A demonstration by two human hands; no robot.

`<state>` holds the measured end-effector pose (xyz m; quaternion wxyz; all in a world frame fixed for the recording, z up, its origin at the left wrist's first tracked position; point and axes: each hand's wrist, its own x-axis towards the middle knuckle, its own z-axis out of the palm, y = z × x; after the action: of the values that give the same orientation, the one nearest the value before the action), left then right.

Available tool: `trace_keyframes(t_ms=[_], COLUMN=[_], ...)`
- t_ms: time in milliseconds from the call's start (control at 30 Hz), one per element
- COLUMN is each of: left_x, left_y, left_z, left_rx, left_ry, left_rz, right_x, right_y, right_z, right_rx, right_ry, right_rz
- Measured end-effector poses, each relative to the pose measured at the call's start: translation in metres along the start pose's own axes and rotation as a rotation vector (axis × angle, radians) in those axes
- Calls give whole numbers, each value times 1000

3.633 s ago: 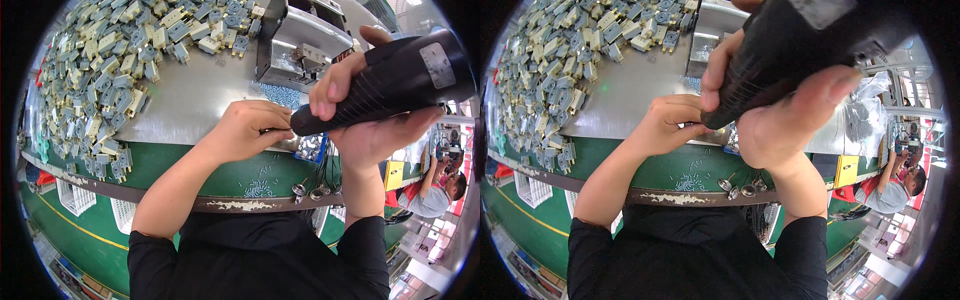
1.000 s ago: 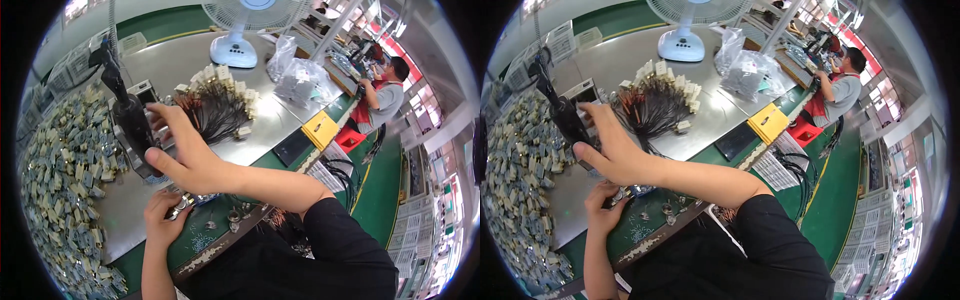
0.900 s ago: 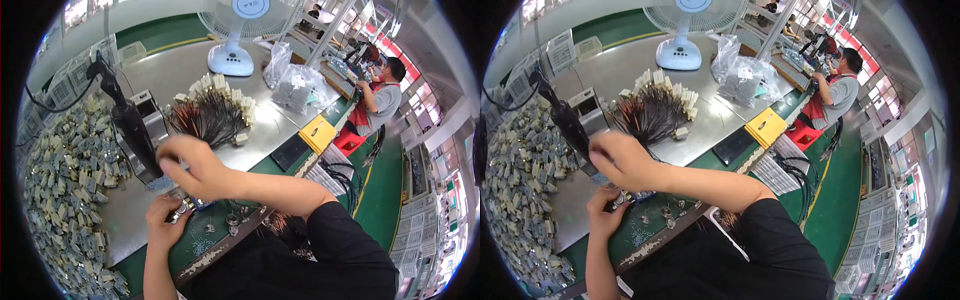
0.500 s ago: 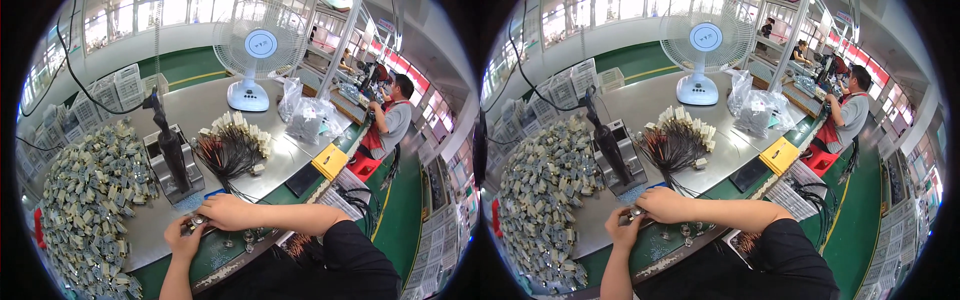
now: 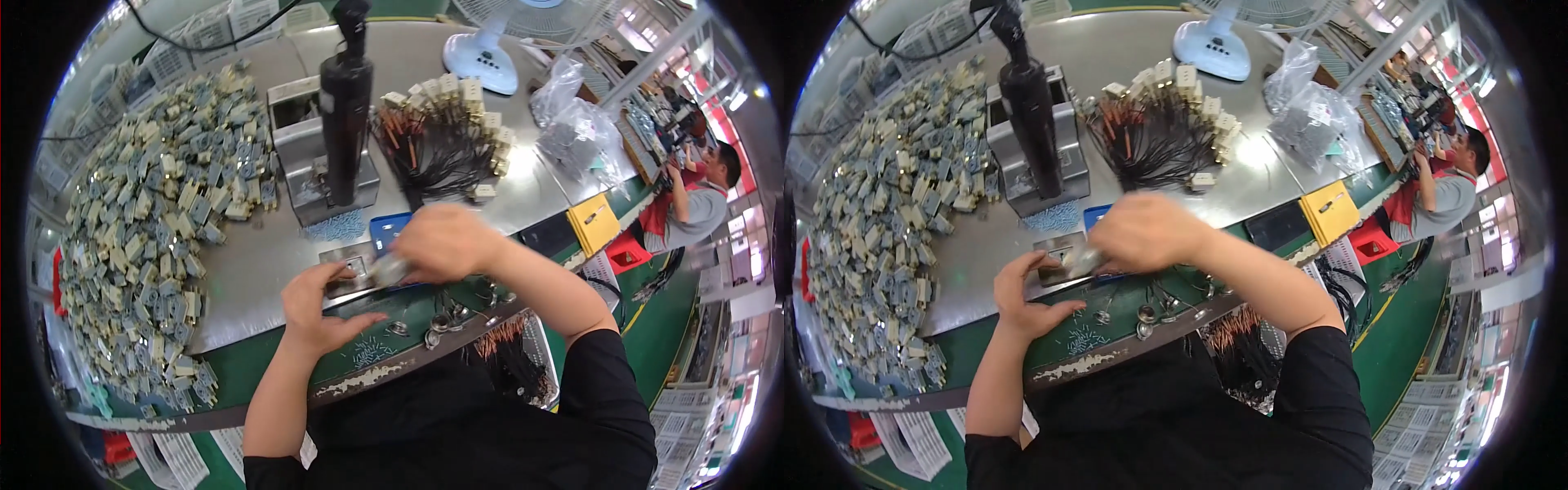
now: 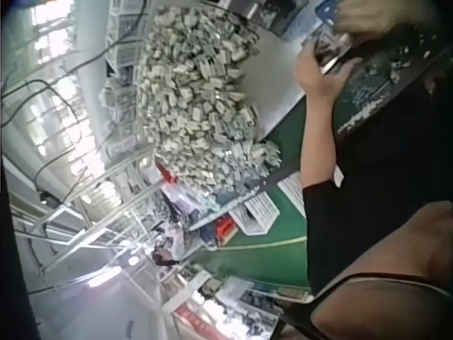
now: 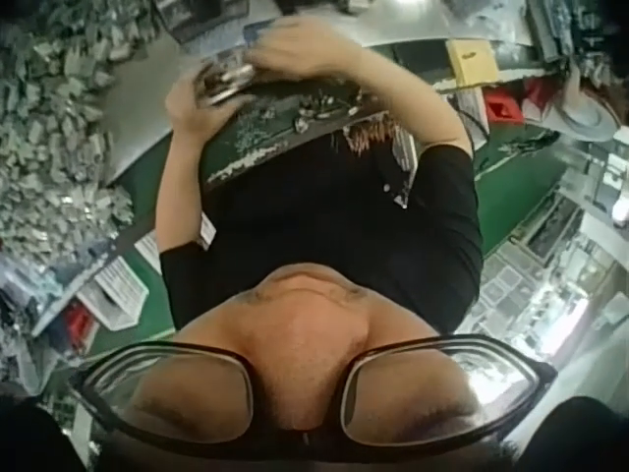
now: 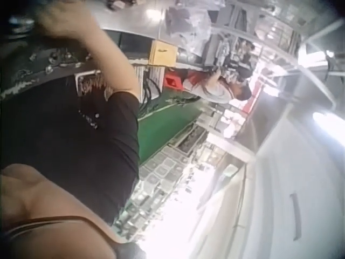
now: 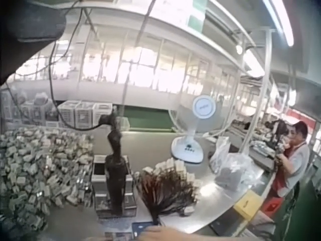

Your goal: Assembling small components using an electric screwdriver at a factory workstation.

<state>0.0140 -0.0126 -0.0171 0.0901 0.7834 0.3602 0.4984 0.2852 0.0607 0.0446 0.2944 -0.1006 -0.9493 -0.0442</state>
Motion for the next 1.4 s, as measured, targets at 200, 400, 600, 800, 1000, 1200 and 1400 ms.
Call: trace_keyframes(t_ms=[200, 400, 600, 800, 1000, 1200, 1400], left_x=[-3, 1, 12, 6, 9, 5, 0], left_y=[-5, -3, 13, 15, 11, 6, 10], left_z=[4, 7, 17, 19, 12, 5, 5], left_rx=[-91, -242, -200, -308, -435, -376, -319], left_ry=[-59, -160, -340, -468, -327, -344, -414], left_rz=[92, 114, 88, 160, 6, 47, 104], right_x=[-26, -40, -38, -34, -36, -33, -40], right_y=[96, 143, 98, 16, 4, 5, 0], right_z=[-29, -28, -24, -4, 16, 11, -5], right_rx=[-355, -962, -768, 312, 160, 144, 373], right_ry=[508, 292, 465, -268, -311, -387, -235], right_rz=[941, 771, 637, 1068, 1144, 1162, 1291])
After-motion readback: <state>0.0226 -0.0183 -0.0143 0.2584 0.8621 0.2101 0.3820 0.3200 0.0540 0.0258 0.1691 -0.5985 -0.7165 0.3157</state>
